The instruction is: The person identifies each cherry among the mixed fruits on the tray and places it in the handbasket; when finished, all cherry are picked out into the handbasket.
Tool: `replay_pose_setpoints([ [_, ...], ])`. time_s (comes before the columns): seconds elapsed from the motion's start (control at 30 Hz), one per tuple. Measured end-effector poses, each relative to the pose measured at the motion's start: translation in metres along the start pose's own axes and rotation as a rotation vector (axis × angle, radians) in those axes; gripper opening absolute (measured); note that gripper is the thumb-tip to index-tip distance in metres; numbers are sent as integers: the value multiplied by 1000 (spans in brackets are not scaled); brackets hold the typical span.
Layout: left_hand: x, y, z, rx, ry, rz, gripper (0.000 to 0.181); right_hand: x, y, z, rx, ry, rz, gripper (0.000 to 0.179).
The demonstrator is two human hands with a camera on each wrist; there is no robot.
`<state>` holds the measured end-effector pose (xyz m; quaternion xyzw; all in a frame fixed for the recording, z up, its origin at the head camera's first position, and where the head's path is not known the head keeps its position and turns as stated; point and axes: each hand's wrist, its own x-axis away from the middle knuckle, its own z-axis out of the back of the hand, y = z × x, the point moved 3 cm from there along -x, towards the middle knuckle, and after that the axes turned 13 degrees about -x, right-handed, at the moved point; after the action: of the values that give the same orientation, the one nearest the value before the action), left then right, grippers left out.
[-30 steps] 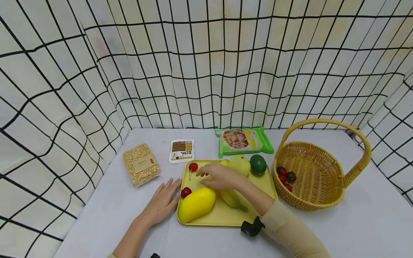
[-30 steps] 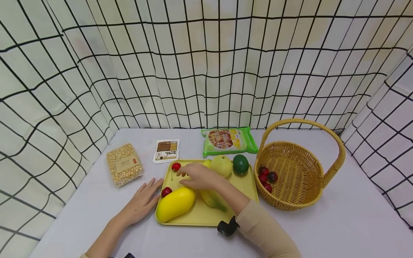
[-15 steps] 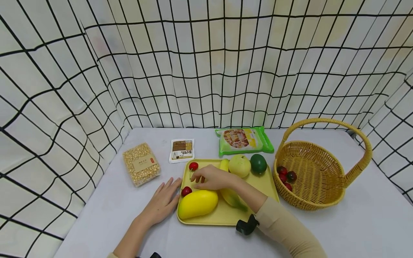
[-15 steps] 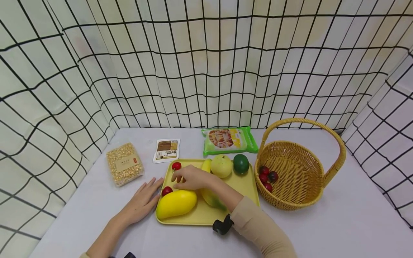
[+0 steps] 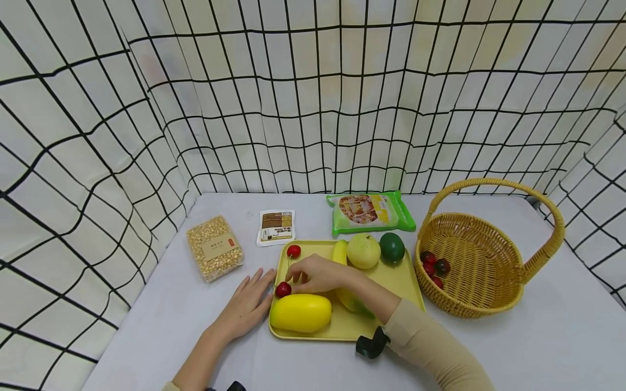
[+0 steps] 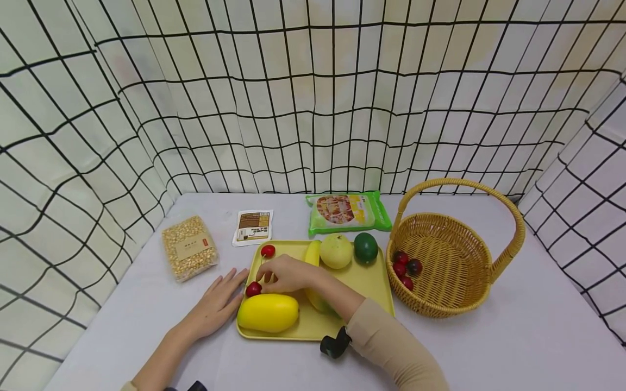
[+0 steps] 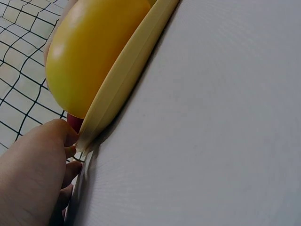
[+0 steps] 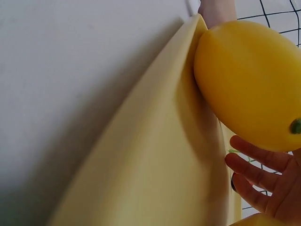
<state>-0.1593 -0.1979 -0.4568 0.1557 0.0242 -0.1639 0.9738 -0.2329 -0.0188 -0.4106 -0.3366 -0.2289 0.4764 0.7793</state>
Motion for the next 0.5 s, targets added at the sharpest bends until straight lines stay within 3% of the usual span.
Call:
replay_pose_setpoints([
  [0.5,0,0,1,-2,-15,1,53,-11,-2,-10,37,11,-32,33],
])
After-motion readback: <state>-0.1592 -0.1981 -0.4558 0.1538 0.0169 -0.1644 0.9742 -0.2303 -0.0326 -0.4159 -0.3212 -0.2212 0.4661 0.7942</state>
